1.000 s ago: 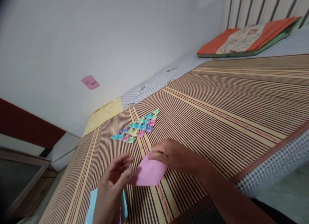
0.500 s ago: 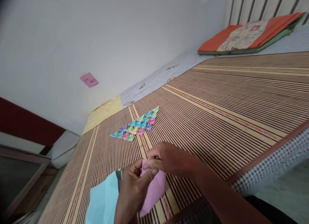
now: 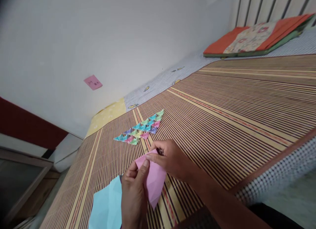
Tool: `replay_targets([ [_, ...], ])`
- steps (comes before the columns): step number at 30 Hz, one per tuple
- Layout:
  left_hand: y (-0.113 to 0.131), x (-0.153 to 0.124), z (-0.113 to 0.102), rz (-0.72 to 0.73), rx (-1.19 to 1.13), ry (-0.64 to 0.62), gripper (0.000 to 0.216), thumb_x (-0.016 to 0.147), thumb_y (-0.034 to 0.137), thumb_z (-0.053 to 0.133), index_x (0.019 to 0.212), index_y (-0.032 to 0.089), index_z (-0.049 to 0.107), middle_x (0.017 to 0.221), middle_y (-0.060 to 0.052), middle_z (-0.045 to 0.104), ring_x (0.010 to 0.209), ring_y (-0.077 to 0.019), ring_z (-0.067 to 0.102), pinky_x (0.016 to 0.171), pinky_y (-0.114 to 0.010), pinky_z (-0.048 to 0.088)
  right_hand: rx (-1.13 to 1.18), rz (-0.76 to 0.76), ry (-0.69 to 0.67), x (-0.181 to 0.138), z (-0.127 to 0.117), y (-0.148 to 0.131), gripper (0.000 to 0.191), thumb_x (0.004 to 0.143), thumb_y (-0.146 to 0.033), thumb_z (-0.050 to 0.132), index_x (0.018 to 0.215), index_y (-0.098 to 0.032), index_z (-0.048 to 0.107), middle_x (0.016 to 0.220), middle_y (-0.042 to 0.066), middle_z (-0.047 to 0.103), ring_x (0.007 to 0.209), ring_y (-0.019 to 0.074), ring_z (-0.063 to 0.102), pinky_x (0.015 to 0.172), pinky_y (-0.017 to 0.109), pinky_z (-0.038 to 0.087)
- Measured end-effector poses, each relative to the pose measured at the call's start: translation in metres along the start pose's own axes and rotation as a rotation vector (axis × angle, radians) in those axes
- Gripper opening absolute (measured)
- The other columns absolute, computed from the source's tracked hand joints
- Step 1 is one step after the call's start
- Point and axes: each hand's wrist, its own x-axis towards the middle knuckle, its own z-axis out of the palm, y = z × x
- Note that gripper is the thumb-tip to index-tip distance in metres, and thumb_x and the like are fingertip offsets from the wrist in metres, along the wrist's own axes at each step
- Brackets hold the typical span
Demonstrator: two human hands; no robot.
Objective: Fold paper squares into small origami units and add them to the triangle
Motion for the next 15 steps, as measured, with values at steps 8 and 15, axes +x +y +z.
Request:
replay_targets([
  [8, -0.004, -0.004, 0.009, 0.061, -0.006, 0.059, 0.026, 0.077, 0.035, 0.081, 0.088, 0.013, 0.073, 0.081, -0.006, 0.074, 0.074, -0.0181, 0.069, 0.073, -0.030, 0.056, 0.064, -0.011, 0.149, 0.005, -0.005, 0.004, 0.026, 0.085, -0.035, 0.067, 0.069, -0.015, 0.063, 0.058, -0.004, 0.049, 0.054, 0.0098, 0.039, 0.047, 0.023, 0.028],
  [15, -0.005, -0.002, 0.007, 0.133, -0.013, 0.126, 0.033, 0.079, 0.041, 0.079, 0.095, 0.012, 0.074, 0.089, -0.010, 0.076, 0.080, -0.0208, 0.071, 0.075, -0.033, 0.057, -0.017, 0.014, -0.162, 0.002, -0.011, 0.004, 0.036, 0.087, -0.035, 0.064, 0.062, -0.020, 0.043, 0.060, -0.007, 0.032, 0.056, 0.0096, 0.029, 0.049, 0.025, 0.022],
])
